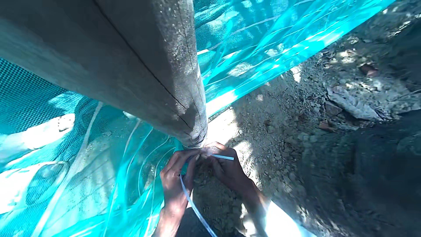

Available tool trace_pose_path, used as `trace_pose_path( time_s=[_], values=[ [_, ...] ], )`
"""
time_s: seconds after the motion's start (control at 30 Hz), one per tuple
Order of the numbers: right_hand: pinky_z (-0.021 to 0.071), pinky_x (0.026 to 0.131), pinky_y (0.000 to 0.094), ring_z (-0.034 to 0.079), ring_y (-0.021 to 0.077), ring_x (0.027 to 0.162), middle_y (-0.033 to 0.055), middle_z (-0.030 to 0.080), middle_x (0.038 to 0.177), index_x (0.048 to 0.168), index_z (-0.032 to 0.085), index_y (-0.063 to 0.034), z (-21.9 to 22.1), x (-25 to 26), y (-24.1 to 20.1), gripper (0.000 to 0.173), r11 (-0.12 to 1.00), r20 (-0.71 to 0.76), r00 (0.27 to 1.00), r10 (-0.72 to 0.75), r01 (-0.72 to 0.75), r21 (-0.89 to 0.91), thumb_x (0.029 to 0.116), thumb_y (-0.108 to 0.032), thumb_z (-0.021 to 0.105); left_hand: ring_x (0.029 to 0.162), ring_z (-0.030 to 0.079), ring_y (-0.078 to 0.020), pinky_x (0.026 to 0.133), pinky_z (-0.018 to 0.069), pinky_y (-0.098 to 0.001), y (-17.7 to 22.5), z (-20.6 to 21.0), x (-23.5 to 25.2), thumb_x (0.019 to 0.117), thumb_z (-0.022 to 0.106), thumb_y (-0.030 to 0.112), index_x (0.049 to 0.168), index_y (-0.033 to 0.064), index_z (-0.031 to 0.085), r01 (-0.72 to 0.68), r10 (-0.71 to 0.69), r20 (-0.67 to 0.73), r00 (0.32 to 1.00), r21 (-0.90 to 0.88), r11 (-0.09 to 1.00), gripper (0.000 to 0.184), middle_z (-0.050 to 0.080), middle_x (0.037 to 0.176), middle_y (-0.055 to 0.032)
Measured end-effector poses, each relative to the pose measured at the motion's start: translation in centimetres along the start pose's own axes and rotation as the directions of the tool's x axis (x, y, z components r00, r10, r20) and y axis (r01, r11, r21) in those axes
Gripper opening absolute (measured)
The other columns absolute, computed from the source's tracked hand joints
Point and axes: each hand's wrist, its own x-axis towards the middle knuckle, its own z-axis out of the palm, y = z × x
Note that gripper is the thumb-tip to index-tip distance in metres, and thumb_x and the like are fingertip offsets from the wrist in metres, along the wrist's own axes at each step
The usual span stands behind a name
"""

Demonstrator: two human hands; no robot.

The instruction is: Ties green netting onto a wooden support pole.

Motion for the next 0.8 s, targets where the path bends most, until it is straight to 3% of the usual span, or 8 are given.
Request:
trace_pose_path(
  time_s=[0.13, 0.23, 0.33, 0.43, 0.57, 0.67, 0.73, 0.8],
  values=[
    [0.0601, 0.076, 0.0224, 0.071, 0.0047, 0.085, 0.0017, 0.075, 0.094, 0.095, 0.076, -0.006, 0.3, 0.3, -0.3, 0.013, 0.999, -0.052, 0.998, 0.038, -0.036, 0.03, 0.096, -0.013, 0.065, 0.097, 0.071, -0.0076, 0.087, 0.0599, -0.0213, 0.1, 0.0, -0.1, 0.0943, 0.065, 0.009, 0.105, 0.0084, 0.08, -0.067, 0.067, -0.005, 0.998, 0.055, 0.996, 0.019, 0.075, 0.107, -0.003],
    [0.0611, 0.074, 0.0223, 0.071, 0.0056, 0.081, 0.0028, 0.074, 0.089, 0.093, 0.074, -0.0037, 0.4, 0.5, -0.7, 0.01, 0.993, -0.062, 0.996, 0.067, -0.061, 0.096, 0.0934, -0.013, 0.071, 0.098, 0.071, -0.0064, 0.086, 0.0586, -0.0203, -0.2, 0.3, -0.2, 0.0944, 0.062, 0.009, 0.107, 0.0104, 0.081, -0.076, 0.075, 0.012, 0.997, 0.167, 0.983, 0.023, 0.075, 0.108, -0.0034],
    [0.0622, 0.077, 0.0246, 0.072, 0.0067, 0.083, 0.0031, 0.075, 0.092, 0.094, 0.074, -0.0031, 0.1, 0.3, -0.7, 0.009, 0.98, -0.041, 0.989, 0.139, -0.131, 0.146, 0.0938, -0.009, 0.067, 0.097, 0.069, -0.0069, 0.086, 0.057, -0.0208, -0.3, 0.3, -0.2, 0.0954, 0.063, 0.014, 0.107, 0.0127, 0.081, -0.086, 0.075, 0.063, 0.995, 0.204, 0.975, 0.022, 0.073, 0.106, -0.0023],
    [0.0618, 0.08, 0.0261, 0.072, 0.0077, 0.088, 0.0047, 0.076, 0.095, 0.096, 0.074, -0.0017, -0.3, 0.2, -0.5, 0.016, 0.988, -0.019, 0.993, 0.114, -0.111, 0.104, 0.0995, -0.011, 0.062, 0.097, 0.07, -0.0058, 0.086, 0.058, -0.0218, -0.9, -0.2, 0.3, 0.0962, 0.066, 0.023, 0.105, 0.0163, 0.081, -0.111, 0.088, 0.119, 0.989, 0.199, 0.974, 0.019, 0.075, 0.105, 0.0017],
    [0.0602, 0.071, 0.0207, 0.07, 0.0035, 0.076, 0.0019, 0.074, 0.086, 0.089, 0.073, -0.0037, 0.3, 0.4, -0.6, 0.013, 0.989, -0.101, 0.988, 0.12, -0.11, 0.103, 0.0952, -0.014, 0.068, 0.092, 0.071, -0.0017, 0.079, 0.0588, -0.0188, -1.3, -0.8, 1.4, 0.0948, 0.067, 0.03, 0.098, 0.0186, 0.082, -0.149, 0.114, 0.172, 0.979, 0.212, 0.966, 0.019, 0.076, 0.101, 0.0046],
    [0.0625, 0.069, 0.0243, 0.071, 0.0074, 0.076, 0.0034, 0.073, 0.085, 0.089, 0.07, -0.003, 1.6, 0.1, -0.6, 0.01, 0.982, -0.215, 0.967, 0.135, -0.101, 0.16, 0.0896, -0.012, 0.076, 0.088, 0.071, -0.0032, 0.075, 0.0584, -0.0198, -1.3, -0.8, 1.4, 0.0955, 0.064, 0.028, 0.094, 0.0166, 0.081, -0.158, 0.119, 0.163, 0.979, 0.252, 0.955, 0.021, 0.076, 0.099, 0.0024],
    [0.062, 0.077, 0.0247, 0.072, 0.009, 0.086, 0.0048, 0.073, 0.094, 0.095, 0.068, -0.0043, 2.0, -0.6, -0.4, 0.01, 0.999, -0.241, 0.97, 0.03, -0.018, 0.052, 0.0926, -0.013, 0.072, 0.088, 0.071, -0.0043, 0.075, 0.0583, -0.0208, -1.0, -0.6, 1.3, 0.0956, 0.063, 0.025, 0.095, 0.0153, 0.081, -0.151, 0.119, 0.132, 0.984, 0.267, 0.952, 0.021, 0.076, 0.099, 0.0008],
    [0.0599, 0.087, 0.0267, 0.071, 0.0131, 0.098, 0.0082, 0.073, 0.106, 0.109, 0.073, -0.0099, 1.7, -1.4, -0.1, 0.014, 0.987, -0.168, 0.977, -0.132, 0.113, -0.115, 0.0985, -0.012, 0.064, 0.09, 0.072, -0.0044, 0.077, 0.059, -0.0213, -0.8, -0.3, 1.1, 0.0962, 0.062, 0.022, 0.097, 0.0145, 0.081, -0.137, 0.114, 0.1, 0.988, 0.258, 0.956, 0.021, 0.076, 0.1, -0.0001]
  ],
)
